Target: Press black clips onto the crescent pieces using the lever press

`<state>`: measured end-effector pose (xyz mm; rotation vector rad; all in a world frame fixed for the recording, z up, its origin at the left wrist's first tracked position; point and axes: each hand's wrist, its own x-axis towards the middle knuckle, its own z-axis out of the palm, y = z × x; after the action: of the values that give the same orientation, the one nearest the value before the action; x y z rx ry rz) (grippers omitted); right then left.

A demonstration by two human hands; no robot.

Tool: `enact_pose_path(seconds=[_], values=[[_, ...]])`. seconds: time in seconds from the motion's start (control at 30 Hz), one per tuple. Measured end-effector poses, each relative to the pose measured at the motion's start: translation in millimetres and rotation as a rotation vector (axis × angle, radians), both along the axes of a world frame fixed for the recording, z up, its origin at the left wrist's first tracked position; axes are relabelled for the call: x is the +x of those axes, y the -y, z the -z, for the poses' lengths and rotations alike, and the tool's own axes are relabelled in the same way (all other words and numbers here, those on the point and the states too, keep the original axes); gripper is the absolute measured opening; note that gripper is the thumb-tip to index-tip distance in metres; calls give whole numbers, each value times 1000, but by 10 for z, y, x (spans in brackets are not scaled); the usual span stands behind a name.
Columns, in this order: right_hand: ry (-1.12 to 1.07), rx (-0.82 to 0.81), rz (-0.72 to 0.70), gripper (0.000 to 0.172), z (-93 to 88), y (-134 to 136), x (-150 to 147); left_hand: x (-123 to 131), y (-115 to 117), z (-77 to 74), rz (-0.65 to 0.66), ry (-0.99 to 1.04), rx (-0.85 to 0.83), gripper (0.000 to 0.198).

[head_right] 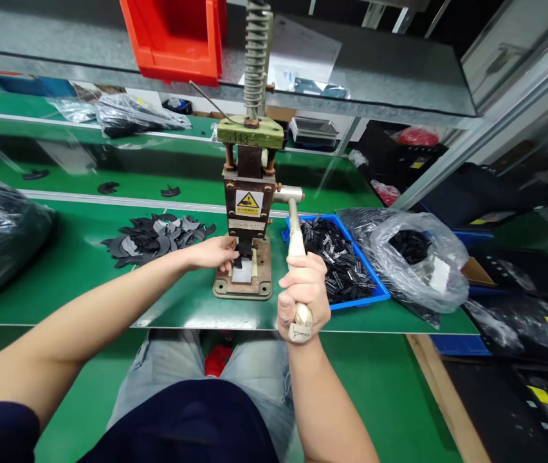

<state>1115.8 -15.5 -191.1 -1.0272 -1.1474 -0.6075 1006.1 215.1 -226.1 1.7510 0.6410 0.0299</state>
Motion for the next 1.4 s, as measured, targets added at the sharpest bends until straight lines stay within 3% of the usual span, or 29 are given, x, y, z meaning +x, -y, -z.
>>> enact_pose_path(seconds=[0.1,0.23,0.33,0.47,0.53,0.63,0.77,0.97,1.07,1.17,1.27,1.4], values=[[7,-1,-2,28,-5,14,1,-276,-266,-51,20,126,68,24],[-16,32,-4,29,-7,-19,-9,-743,-634,43,-178,56,512,30],[-27,53,1,29,-6,-48,-16,-934,-686,212,-88,-73,826,31],[-35,63,-2,32,-7,-59,-14,-860,-532,414,63,-159,1082,42],[-30,60,2,32,-11,-52,-10,-762,-457,470,74,-189,1143,44],[-13,37,17,31,-17,-34,-5,-660,-418,500,36,-179,1160,30],[-2,16,21,31,-19,-19,-6,-679,-429,448,-5,-75,1100,29],[-34,65,36,34,-9,-75,-13,-800,-256,252,107,9,1040,29],[-39,105,33,35,-4,-105,-14,-763,-164,240,97,79,960,23],[-38,103,43,35,-3,-99,-12,-667,-138,322,-16,151,726,17],[-24,60,44,34,-6,-74,-6,-557,-114,405,-156,280,341,30],[-10,73,31,34,-8,-82,9,-421,36,386,-166,385,-192,48]])
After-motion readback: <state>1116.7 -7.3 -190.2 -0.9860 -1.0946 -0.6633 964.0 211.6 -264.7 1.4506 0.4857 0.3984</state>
